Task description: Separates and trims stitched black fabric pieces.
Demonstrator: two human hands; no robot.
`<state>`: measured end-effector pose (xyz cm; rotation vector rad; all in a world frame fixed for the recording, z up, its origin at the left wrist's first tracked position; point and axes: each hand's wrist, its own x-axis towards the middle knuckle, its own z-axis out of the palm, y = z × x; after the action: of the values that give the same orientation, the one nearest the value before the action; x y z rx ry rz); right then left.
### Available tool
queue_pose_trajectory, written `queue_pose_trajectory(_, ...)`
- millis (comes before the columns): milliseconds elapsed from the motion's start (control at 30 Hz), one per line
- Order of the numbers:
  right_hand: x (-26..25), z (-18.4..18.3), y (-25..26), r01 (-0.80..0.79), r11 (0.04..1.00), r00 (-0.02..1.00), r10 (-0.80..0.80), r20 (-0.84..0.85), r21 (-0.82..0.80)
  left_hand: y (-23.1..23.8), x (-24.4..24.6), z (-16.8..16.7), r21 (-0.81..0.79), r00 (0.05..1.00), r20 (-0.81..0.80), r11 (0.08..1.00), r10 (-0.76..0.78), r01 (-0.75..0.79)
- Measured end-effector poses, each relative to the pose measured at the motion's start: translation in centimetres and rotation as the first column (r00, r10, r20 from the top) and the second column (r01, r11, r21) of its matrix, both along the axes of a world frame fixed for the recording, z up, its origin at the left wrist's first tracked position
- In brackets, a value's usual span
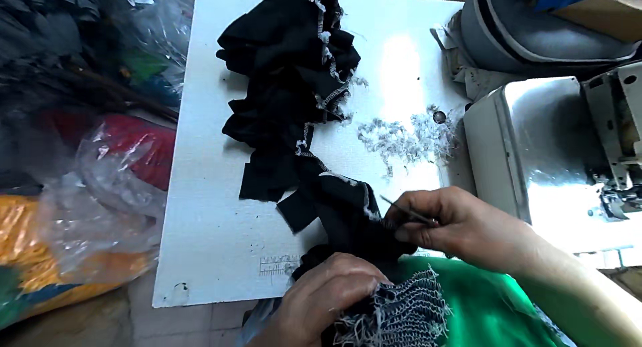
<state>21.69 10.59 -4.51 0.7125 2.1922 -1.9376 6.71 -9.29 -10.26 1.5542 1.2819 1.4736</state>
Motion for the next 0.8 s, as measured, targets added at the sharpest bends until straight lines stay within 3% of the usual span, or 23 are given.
queue_pose_trajectory(133, 0.8, 0.3, -1.2, -0.033, 0.999, 0.995, 0.033, -0.098, 0.004, 0.1, 0.0, 0.0, -0.075, 0.999, 0.003, 0.996, 0.037, -0.036)
queue_pose_trajectory(300, 1.4, 0.0, -1.8, -0.044, 0.981, 0.96, 0.094, -0.265, 0.19, 0.0, -0.2, -0.6, -0.151, 0.993, 0.096, 0.987, 0.063, -0.048)
queue_pose_trajectory(433, 1.5, -0.5, -2.4, -0.049, 0.97, 0.928, 0.132, -0.348, 0.237, -0.3, -0.6, -0.3, -0.275, 0.996, 0.082, 0.961, 0.037, -0.013)
queue_pose_trajectory(633, 1.6, -0.4, -2.4, -0.064, 0.957, 0.908, 0.173, -0.381, 0.283, -0.1, -0.2, -0.9, -0.207, 0.989, 0.143, 0.978, 0.027, 0.003)
queue_pose_trajectory(800, 2.2, 0.1, -1.9, -0.071, 0.94, 0.926, 0.186, -0.327, 0.333, 0.0, -0.3, 0.2, -0.176, 1.0, 0.0, 0.984, -0.009, 0.009)
